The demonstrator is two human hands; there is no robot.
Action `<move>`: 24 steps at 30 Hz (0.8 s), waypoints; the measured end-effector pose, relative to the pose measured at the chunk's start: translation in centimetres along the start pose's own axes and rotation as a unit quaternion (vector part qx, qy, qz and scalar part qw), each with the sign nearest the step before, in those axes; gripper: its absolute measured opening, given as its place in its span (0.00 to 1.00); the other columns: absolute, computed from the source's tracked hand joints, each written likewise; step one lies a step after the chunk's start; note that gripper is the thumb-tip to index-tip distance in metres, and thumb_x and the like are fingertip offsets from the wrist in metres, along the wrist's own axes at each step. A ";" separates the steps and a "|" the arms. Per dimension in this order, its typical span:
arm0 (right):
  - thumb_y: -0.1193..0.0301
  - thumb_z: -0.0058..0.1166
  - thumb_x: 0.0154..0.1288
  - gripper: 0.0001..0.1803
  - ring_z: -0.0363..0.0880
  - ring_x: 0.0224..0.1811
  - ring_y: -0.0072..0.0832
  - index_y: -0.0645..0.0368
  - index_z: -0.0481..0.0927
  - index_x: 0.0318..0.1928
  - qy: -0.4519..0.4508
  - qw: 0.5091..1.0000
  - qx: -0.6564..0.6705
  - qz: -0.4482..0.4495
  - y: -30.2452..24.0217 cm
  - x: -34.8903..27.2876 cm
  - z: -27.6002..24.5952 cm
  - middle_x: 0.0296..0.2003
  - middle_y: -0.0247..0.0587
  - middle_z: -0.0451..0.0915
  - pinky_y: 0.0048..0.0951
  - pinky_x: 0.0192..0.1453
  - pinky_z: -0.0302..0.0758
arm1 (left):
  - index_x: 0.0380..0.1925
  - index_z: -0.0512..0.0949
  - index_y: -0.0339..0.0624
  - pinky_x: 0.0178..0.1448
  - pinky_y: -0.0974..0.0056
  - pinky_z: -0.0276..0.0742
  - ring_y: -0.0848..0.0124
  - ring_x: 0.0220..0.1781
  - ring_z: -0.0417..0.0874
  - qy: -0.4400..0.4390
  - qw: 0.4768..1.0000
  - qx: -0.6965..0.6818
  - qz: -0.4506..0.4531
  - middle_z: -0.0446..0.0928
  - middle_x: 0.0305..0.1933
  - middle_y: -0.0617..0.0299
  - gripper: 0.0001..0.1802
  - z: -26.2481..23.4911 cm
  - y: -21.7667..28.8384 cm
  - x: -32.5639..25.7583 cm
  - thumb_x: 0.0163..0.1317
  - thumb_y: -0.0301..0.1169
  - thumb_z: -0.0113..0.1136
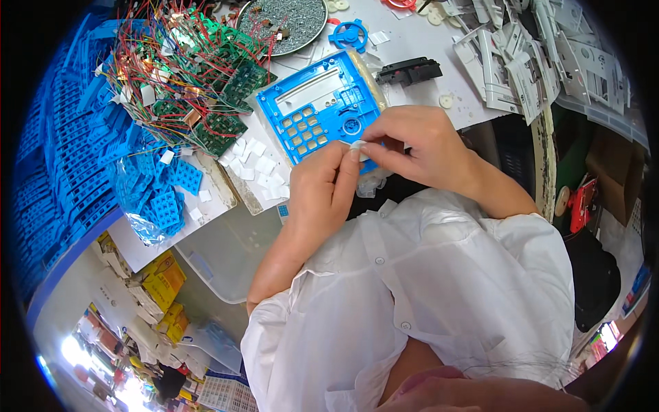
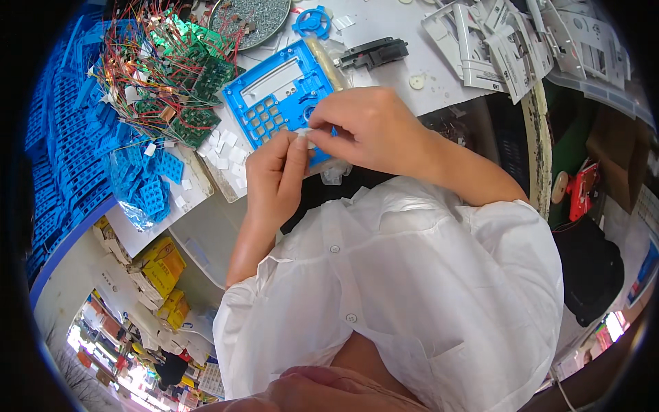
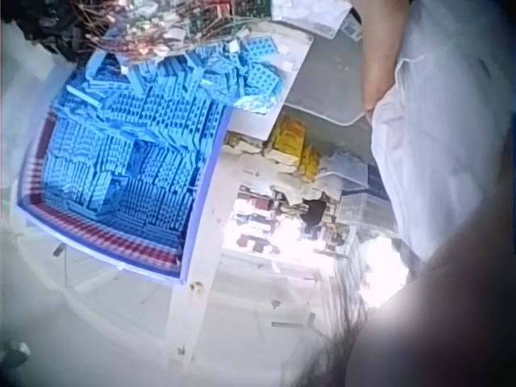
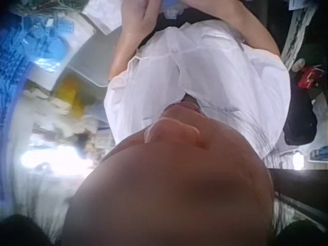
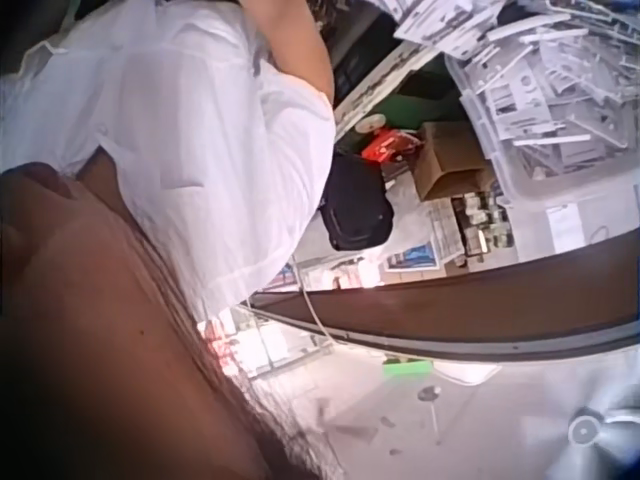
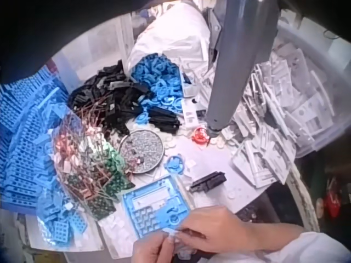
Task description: Assemble electronic components into a blue plastic frame using a powered tool.
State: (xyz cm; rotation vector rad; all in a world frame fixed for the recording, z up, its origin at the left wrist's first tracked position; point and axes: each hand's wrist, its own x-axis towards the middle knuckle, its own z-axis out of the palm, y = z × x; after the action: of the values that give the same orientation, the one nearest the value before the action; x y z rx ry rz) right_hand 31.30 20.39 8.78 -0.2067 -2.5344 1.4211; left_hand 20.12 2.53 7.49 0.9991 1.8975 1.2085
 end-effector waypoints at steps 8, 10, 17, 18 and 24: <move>0.73 0.64 0.59 0.07 0.78 0.22 0.34 0.61 0.79 0.29 0.017 0.991 -0.124 0.047 1.0 0.3 0.0 0.22 0.41 0.78 0.32 0.27 0.73 | 0.45 0.81 0.40 0.59 0.49 0.72 0.52 0.57 0.76 0.034 0.933 0.298 0.200 0.79 0.51 0.54 0.19 -1.8 -1.3 1.2 0.52 0.30 0.69; 0.74 0.64 0.58 0.07 0.79 0.23 0.34 0.60 0.78 0.29 0.045 0.987 -0.151 0.039 1.3 0.8 1.4 0.22 0.40 0.78 0.32 0.27 0.74 | 0.46 0.81 0.40 0.59 0.50 0.73 0.53 0.57 0.77 0.028 0.928 0.309 0.207 0.79 0.52 0.54 0.19 -1.8 -2.2 1.0 0.52 0.30 0.69; 0.74 0.66 0.55 0.09 0.79 0.25 0.37 0.58 0.76 0.28 0.100 0.966 -0.233 0.043 1.5 0.5 4.4 0.23 0.39 0.78 0.34 0.27 0.74 | 0.49 0.81 0.42 0.60 0.50 0.73 0.54 0.58 0.77 0.030 0.928 0.303 0.213 0.79 0.53 0.56 0.21 -1.6 -3.1 1.0 0.52 0.29 0.69; 0.74 0.66 0.55 0.09 0.79 0.25 0.37 0.58 0.76 0.28 0.102 0.964 -0.239 0.047 1.5 0.6 4.7 0.23 0.39 0.78 0.34 0.27 0.74 | 0.49 0.81 0.42 0.59 0.50 0.73 0.55 0.57 0.77 0.030 0.927 0.305 0.216 0.79 0.53 0.56 0.21 -1.6 -3.2 1.0 0.52 0.29 0.69; 0.73 0.66 0.56 0.09 0.79 0.26 0.39 0.58 0.76 0.29 0.085 0.960 -0.259 0.072 1.2 0.9 4.8 0.24 0.39 0.78 0.36 0.28 0.74 | 0.51 0.82 0.45 0.58 0.51 0.72 0.57 0.56 0.76 0.023 0.918 0.323 0.228 0.78 0.53 0.58 0.23 -1.6 -3.4 1.1 0.52 0.29 0.68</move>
State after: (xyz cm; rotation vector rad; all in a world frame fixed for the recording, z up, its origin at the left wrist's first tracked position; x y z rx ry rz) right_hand 29.18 17.28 5.50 -0.5823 -2.7322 0.7086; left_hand 17.40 1.87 4.70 1.8574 2.2299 0.8326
